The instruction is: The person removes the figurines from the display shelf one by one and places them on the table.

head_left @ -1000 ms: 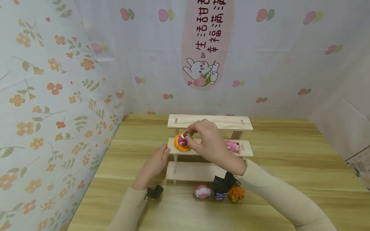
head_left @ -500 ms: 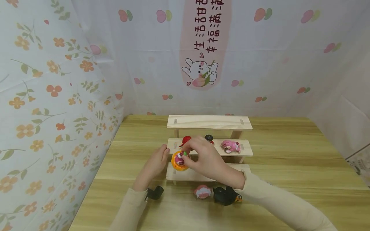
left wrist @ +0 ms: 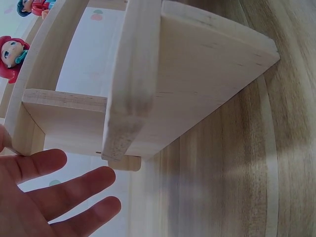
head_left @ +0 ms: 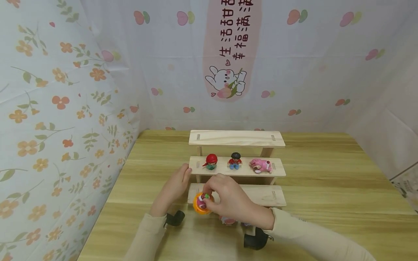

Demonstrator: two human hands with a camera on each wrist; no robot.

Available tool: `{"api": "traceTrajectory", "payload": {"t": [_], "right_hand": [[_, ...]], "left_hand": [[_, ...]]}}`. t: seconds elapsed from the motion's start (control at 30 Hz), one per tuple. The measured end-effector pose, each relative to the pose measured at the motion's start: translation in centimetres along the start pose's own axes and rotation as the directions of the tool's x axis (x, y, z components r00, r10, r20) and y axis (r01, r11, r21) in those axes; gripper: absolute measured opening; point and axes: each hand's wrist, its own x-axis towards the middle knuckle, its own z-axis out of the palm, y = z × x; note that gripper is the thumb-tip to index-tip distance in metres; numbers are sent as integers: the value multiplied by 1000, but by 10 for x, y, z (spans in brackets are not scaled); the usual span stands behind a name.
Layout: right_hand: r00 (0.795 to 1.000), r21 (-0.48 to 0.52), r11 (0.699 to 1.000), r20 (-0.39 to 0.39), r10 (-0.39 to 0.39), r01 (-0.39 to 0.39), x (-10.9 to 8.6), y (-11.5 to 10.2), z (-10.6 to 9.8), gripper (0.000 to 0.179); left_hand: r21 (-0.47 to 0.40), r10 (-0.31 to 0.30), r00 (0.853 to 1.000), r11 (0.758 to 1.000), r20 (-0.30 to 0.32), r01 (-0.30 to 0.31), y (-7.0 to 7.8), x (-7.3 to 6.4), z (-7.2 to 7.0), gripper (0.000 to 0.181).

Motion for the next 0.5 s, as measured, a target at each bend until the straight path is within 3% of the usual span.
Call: {"api": "traceTrajectory", "payload": {"t": [0.23,0.5], "right_hand": [[995,-19,999,89,37,-36,-13,2,22,20],[968,-36,991,213,132,-127,-25,5,41,17]], "left_hand": [[-4,9,1000,1000,-9,-9,0,0,0,18],[2,15,1000,1000,-15,-15,-1,-1,2,17]]}}
